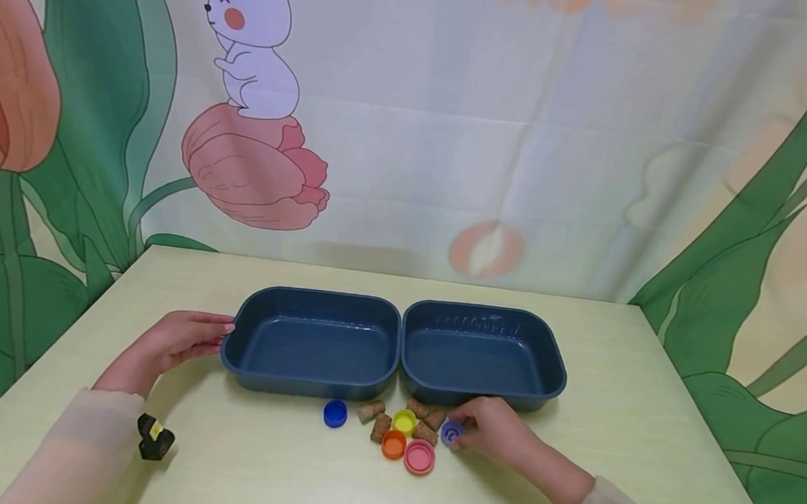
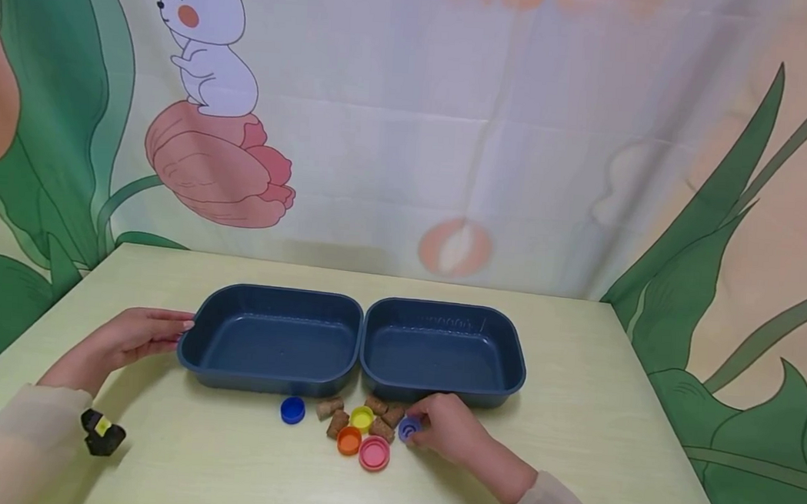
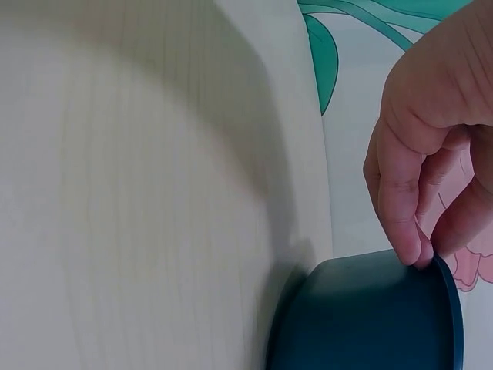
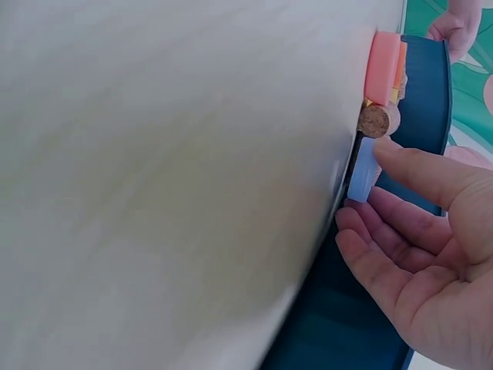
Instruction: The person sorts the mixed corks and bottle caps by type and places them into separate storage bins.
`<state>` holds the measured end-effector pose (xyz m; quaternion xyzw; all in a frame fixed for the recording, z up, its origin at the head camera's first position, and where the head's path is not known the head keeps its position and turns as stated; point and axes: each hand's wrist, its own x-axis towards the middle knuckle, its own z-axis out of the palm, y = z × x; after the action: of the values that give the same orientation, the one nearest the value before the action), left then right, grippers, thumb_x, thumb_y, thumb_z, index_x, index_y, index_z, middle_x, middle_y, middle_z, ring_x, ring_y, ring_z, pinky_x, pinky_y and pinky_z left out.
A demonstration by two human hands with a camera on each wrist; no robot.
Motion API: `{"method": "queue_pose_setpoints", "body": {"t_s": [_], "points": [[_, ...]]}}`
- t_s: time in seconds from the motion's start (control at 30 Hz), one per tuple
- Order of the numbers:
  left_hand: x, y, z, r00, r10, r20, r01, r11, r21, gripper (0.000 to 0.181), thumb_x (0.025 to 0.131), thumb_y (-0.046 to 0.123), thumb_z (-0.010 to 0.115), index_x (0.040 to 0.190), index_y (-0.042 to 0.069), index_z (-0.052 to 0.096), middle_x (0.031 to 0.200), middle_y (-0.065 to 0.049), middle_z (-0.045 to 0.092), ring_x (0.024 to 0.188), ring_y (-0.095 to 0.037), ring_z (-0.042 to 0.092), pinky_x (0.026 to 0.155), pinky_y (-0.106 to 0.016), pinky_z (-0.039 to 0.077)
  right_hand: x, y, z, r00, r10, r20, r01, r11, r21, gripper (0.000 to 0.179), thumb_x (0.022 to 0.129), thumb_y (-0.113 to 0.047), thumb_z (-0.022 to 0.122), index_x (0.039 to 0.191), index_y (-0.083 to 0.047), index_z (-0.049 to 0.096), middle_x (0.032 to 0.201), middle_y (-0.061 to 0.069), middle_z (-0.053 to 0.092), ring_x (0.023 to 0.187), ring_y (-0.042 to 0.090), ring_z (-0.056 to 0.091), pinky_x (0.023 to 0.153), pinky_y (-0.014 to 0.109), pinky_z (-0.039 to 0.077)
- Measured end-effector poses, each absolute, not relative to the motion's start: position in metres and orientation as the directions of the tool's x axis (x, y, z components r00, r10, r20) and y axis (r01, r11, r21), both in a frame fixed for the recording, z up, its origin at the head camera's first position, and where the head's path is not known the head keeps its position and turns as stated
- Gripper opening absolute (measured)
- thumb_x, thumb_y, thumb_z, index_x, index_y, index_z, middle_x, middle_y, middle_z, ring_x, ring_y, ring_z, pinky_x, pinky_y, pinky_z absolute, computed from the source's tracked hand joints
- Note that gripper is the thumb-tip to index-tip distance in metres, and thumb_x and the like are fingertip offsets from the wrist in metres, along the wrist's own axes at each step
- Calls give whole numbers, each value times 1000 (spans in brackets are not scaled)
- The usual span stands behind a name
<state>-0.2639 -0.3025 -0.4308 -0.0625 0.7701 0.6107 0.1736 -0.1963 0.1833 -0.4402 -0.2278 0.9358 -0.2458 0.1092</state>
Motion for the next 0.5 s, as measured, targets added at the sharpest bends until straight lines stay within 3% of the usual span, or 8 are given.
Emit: {"method": "queue_pose_setpoints", "body": {"t_s": [0.5], "points": [[-265,-304,-432,-930,129,-345,-308,241,920,61,103,19,62,146,-18,41,85,15,72,78,0,71,77,-19,62,-192,188,-421,-871,-477,-121,-342,763,-549,25,79,-8,85,102,-2,78,93,4,76,83,9,65,72,19,55]]}}
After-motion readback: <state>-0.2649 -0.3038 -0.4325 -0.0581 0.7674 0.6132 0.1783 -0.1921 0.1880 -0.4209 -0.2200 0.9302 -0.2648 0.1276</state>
